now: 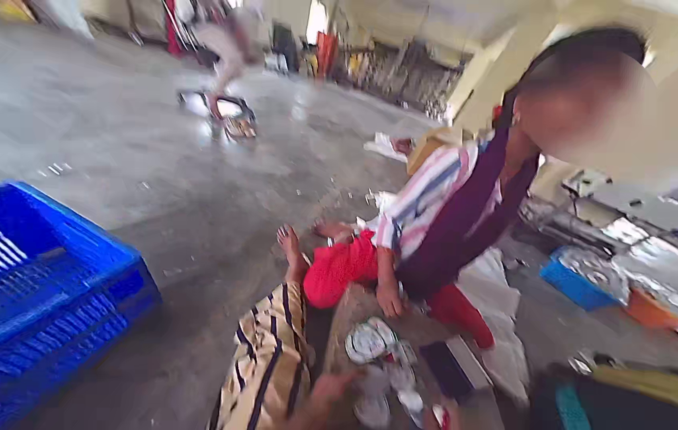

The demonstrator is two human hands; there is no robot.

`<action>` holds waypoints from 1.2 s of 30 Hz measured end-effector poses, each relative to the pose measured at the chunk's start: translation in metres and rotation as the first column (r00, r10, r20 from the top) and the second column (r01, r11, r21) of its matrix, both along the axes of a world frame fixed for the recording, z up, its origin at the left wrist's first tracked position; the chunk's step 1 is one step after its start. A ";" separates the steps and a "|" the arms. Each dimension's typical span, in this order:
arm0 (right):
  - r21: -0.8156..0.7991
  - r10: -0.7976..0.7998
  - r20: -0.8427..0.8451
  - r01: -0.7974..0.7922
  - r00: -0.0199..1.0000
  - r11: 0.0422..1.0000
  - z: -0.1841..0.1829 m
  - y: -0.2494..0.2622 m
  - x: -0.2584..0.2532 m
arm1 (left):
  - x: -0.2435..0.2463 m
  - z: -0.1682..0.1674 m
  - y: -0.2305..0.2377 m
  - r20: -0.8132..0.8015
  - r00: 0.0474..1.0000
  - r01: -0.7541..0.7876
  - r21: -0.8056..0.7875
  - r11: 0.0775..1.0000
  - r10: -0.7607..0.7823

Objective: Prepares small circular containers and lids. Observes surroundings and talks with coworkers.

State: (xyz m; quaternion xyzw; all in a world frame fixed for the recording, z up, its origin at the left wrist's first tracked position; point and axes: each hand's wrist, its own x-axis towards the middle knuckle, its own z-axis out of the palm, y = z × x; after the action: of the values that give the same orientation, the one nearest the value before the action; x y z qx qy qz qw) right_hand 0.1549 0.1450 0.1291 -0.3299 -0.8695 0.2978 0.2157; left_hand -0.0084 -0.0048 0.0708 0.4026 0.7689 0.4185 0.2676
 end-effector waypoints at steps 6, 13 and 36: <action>-0.034 0.057 0.294 -0.049 0.954 0.998 0.011 -0.021 -0.010 | -0.009 -0.009 0.006 0.015 0.999 0.043 0.123 0.992 -0.045; 0.053 0.128 0.406 -0.163 0.905 0.985 0.019 -0.030 -0.039 | -0.011 -0.014 0.005 -0.038 0.994 0.109 0.172 0.979 -0.104; 0.089 -0.292 0.492 0.286 0.820 0.954 0.024 0.156 -0.062 | -0.007 -0.006 0.003 -0.129 0.955 0.258 -0.083 0.963 -0.267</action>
State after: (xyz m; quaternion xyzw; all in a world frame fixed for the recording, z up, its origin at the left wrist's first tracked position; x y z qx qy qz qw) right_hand 0.0934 0.3006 0.1534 -0.5223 -0.8369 0.1614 0.0276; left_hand -0.0153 -0.0014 0.0646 0.5203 0.7386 0.3251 0.2795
